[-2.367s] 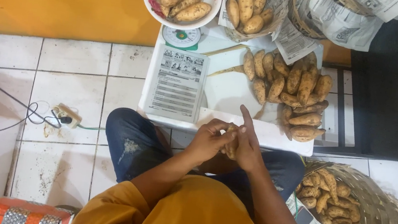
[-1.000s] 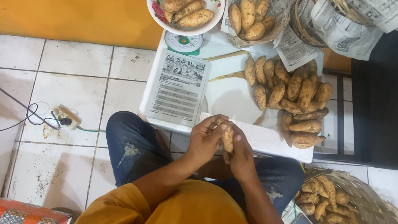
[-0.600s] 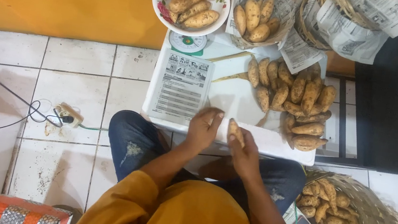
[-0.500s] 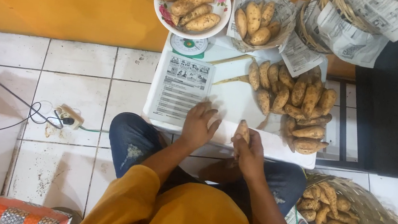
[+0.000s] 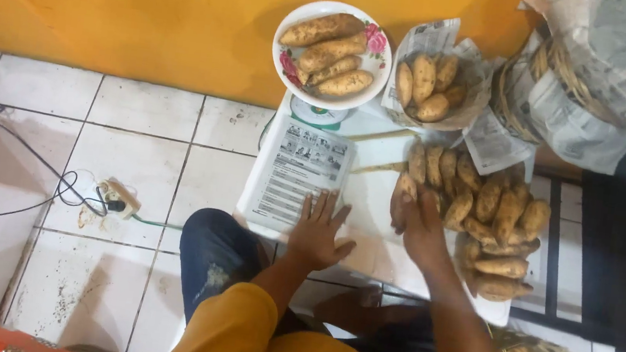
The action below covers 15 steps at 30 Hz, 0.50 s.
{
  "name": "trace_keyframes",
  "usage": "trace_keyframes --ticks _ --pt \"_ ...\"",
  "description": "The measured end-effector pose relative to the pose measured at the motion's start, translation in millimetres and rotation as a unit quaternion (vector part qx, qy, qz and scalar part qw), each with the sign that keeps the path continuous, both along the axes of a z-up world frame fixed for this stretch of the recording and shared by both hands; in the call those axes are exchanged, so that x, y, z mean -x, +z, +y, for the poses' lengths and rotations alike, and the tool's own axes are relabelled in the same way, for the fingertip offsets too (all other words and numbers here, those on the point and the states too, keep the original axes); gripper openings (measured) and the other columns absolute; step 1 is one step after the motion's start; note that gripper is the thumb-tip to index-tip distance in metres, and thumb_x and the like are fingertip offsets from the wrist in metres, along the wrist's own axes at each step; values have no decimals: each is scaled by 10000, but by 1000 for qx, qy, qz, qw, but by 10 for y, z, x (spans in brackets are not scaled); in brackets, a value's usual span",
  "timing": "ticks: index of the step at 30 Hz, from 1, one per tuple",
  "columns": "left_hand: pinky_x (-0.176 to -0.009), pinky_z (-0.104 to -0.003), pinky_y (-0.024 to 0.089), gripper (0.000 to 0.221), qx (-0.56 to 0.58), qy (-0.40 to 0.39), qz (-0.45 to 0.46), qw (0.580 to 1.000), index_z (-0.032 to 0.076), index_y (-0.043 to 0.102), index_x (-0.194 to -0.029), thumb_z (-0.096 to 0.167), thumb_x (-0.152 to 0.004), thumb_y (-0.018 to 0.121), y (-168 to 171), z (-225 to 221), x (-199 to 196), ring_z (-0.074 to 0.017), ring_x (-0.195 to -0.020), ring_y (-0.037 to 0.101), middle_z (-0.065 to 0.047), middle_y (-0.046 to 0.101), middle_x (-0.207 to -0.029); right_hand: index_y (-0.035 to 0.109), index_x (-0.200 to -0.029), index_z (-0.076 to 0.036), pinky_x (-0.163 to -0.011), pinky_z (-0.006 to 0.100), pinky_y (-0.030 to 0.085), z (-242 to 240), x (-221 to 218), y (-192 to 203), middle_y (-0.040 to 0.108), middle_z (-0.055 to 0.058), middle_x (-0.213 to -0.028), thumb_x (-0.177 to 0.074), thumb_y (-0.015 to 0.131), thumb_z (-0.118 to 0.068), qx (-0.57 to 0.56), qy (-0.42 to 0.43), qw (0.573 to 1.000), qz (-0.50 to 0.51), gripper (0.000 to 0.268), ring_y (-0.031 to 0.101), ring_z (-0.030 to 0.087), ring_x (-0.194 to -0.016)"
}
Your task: Cleaning and peeling sweet potatoes by hand and sorting them into bowls on a scale.
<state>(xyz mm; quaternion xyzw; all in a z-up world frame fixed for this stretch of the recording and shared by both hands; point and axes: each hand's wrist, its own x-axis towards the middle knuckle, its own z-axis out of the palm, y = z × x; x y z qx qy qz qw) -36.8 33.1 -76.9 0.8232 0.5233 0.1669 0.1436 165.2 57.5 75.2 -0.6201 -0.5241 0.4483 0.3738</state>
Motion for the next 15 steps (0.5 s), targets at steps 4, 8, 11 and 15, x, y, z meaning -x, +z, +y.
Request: trace_keyframes --ticks 4,8,11,15 --pt "-1252 -633 127 804 18 1 11 1000 156 467 -1529 605 -887 646 72 63 9 -412 -1514 307 -240 363 -1609 555 -1252 101 -606 421 584 626 222 568 636 198 -815 -1061 564 -189 -61 21 996 -67 348 689 299 -669" --pt "-1230 -620 193 865 -69 15 39 997 173 479 -1506 669 -818 648 -90 54 -27 -405 -1486 358 -216 417 -1571 541 -1382 33 -882 564 505 1169 373 783 627 302 -1136 -1034 596 -417 -55 0 988 -142 572 641 444 -1065" --pt "-1217 -609 227 868 -125 23 39 991 177 502 -1484 687 -797 648 -50 67 -14 -398 -1469 390 -205 442 -1552 577 -1400 -37 -1032 592 437 1669 414 752 637 301 -1260 -1031 566 -553 -74 -5 975 -210 634 591 476 -1239" --pt "-1216 -614 234 892 -131 27 38 990 180 527 -1473 701 -760 657 -140 81 -34 -393 -1458 413 -193 477 -1534 674 -1315 -249 -968 440 526 2201 431 460 725 62 -1149 -960 648 -668 -65 -18 970 -235 550 686 283 -1144"
